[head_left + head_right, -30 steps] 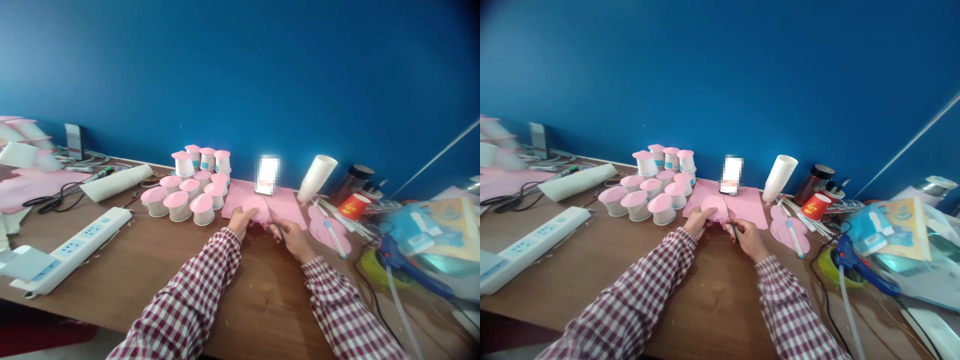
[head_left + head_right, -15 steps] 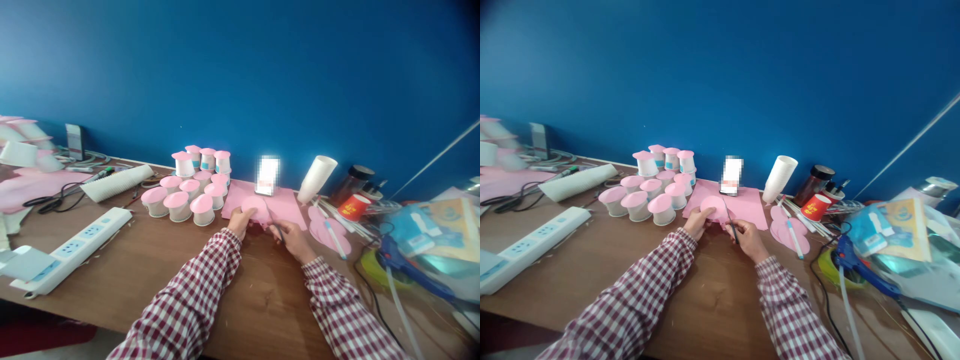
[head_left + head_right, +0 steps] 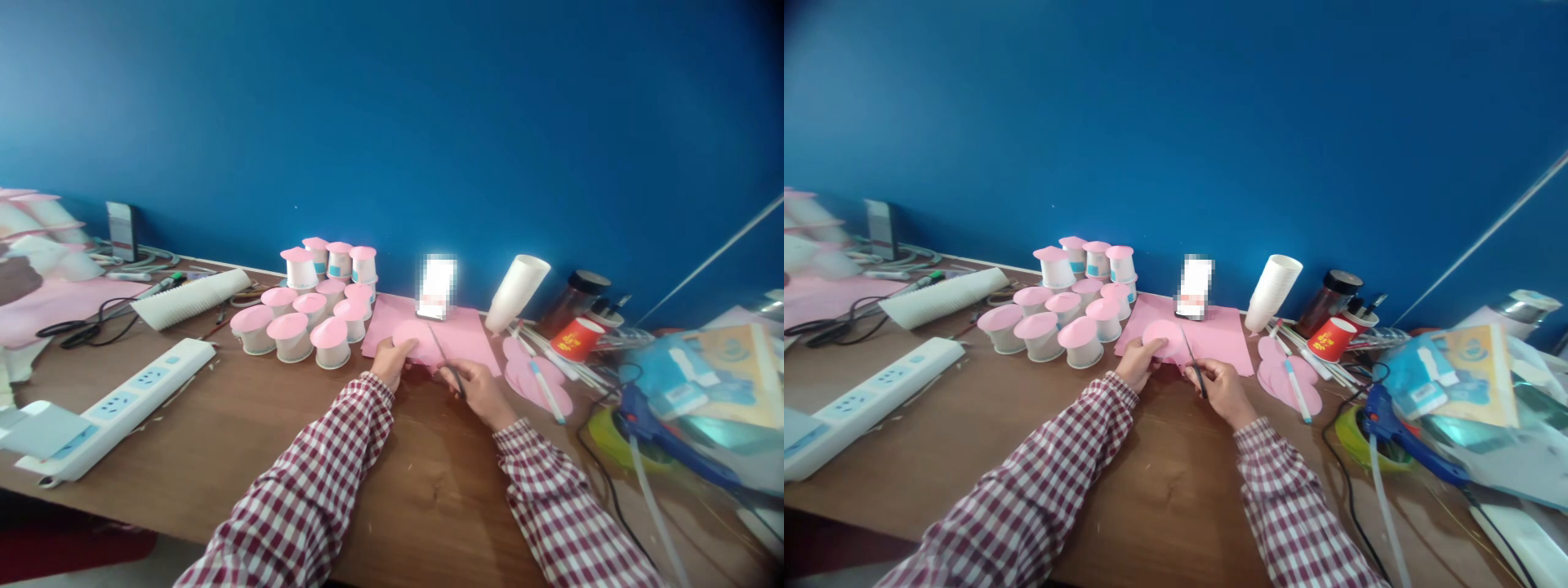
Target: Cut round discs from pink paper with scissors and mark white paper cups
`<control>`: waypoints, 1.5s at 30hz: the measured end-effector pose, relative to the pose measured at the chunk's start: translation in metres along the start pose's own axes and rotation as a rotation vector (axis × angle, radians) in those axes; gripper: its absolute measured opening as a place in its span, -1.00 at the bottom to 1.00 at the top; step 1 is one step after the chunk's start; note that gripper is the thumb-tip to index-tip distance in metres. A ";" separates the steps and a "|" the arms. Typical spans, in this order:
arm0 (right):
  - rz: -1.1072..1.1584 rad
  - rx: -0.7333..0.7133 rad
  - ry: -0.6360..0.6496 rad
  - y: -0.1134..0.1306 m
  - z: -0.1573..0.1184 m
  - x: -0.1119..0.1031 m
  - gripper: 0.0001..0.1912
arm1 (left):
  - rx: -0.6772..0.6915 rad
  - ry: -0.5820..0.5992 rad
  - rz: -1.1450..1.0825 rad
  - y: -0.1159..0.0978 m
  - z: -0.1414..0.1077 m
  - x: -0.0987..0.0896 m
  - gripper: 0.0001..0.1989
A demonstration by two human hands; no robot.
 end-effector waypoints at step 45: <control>0.215 -0.020 0.000 -0.013 0.001 0.001 -0.57 | -0.058 0.089 -0.048 -0.004 -0.009 0.008 -0.72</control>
Point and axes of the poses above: each hand's wrist, its own z-axis towards the middle knuckle, its own x-axis out of the palm, y = z × x, the point moved 3 cm from there along z, towards the middle knuckle, and after that the axes turned 14 degrees about y, right-handed, at the moved point
